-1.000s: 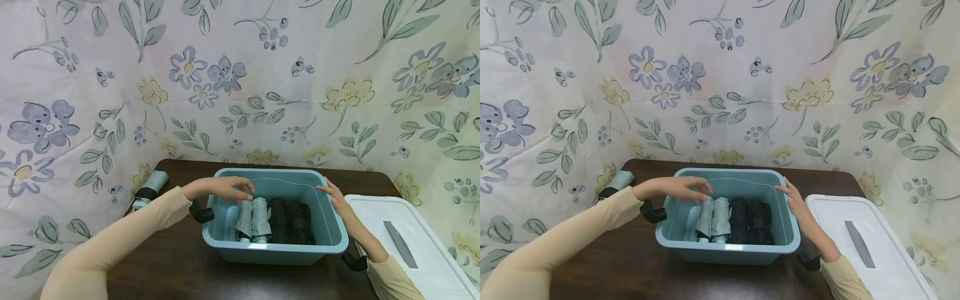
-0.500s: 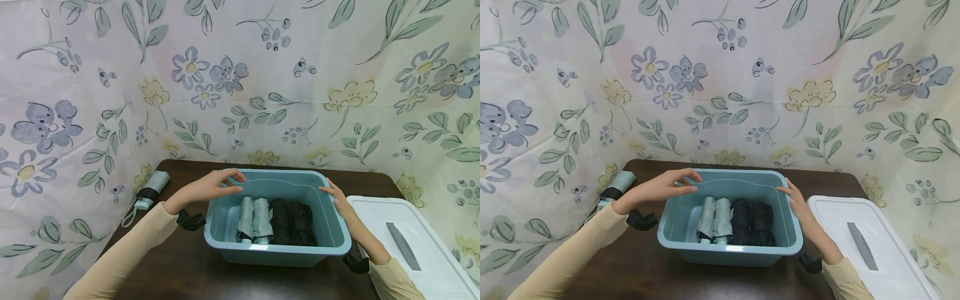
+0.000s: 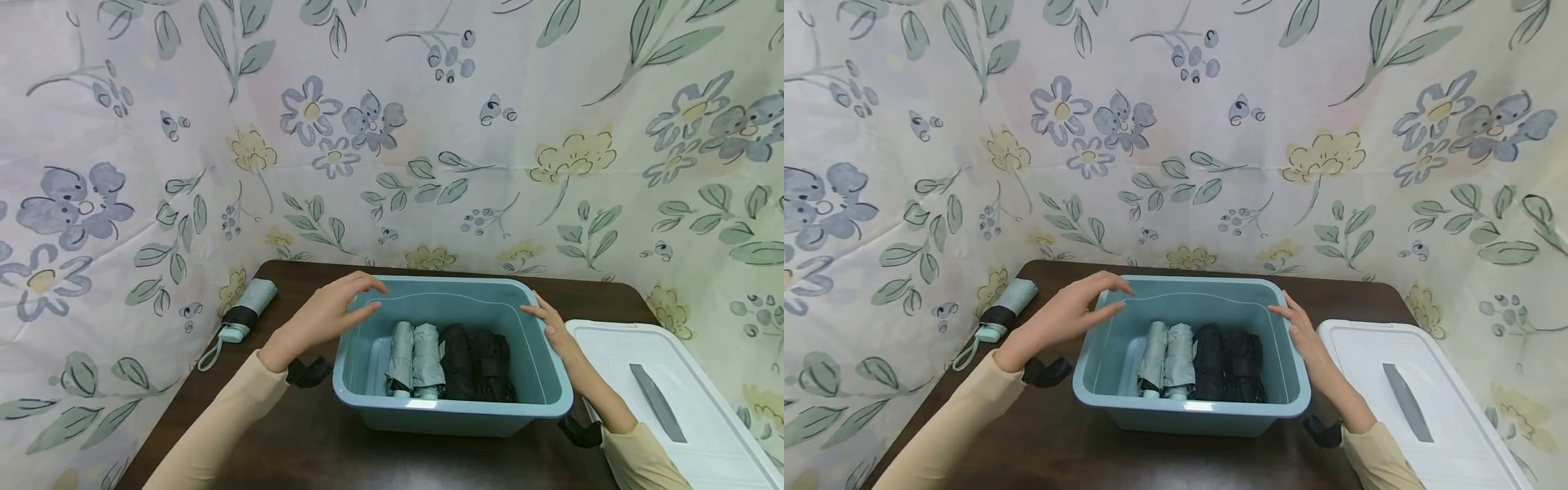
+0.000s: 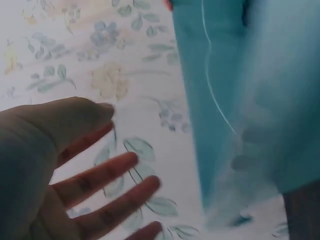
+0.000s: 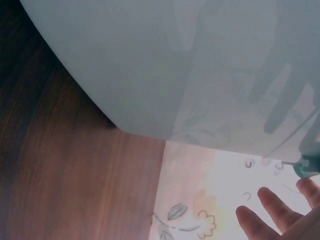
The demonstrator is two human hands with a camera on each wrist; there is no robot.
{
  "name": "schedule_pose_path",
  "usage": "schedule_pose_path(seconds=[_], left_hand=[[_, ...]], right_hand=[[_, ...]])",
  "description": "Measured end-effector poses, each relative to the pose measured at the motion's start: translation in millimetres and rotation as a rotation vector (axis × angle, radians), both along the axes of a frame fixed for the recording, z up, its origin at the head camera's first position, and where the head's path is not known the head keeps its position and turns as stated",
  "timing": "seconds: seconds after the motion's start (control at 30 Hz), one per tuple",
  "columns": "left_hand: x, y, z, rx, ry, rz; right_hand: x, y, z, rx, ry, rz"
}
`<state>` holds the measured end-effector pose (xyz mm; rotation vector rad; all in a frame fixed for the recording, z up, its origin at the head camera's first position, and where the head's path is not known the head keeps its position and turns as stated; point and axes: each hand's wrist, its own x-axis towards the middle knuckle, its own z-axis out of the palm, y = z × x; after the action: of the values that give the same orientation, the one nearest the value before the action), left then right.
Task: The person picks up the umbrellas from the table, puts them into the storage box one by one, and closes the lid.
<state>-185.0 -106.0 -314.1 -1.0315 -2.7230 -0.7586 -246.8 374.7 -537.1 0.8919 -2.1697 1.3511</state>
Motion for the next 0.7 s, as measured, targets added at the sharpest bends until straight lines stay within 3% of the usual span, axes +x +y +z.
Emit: schedule_pose_path(seconds=[0.07,0.17,0.3,0.37,0.5,0.7], left_hand=[[-2.1,-5.2,-6.7,0.034,0.039,0.051],[-6.6,-14.2,-17.7,0.075,0.092,0.135],[-12.7,-25.6,-31.0,0.118,0.146,0.221],[-14.8,-31.0,-36.8,0.13,0.162,0.253],[-19.7,-44.0,-50.9,0.13,0.204,0.318],[-28.7,-67.0,-75.2,0.057,0.255,0.409]], right_hand=[[1.3,-3.7,1.8,0.006,0.036,-0.022],[34.6,-25.2,41.1,-0.018,-0.103,-0.002],[82.6,-55.3,97.0,-0.002,-0.303,-0.047],[94.2,-63.4,111.1,0.027,-0.35,-0.081],[101.1,-70.0,121.2,0.062,-0.376,-0.12],[98.9,-69.2,118.6,0.068,-0.384,-0.122]])
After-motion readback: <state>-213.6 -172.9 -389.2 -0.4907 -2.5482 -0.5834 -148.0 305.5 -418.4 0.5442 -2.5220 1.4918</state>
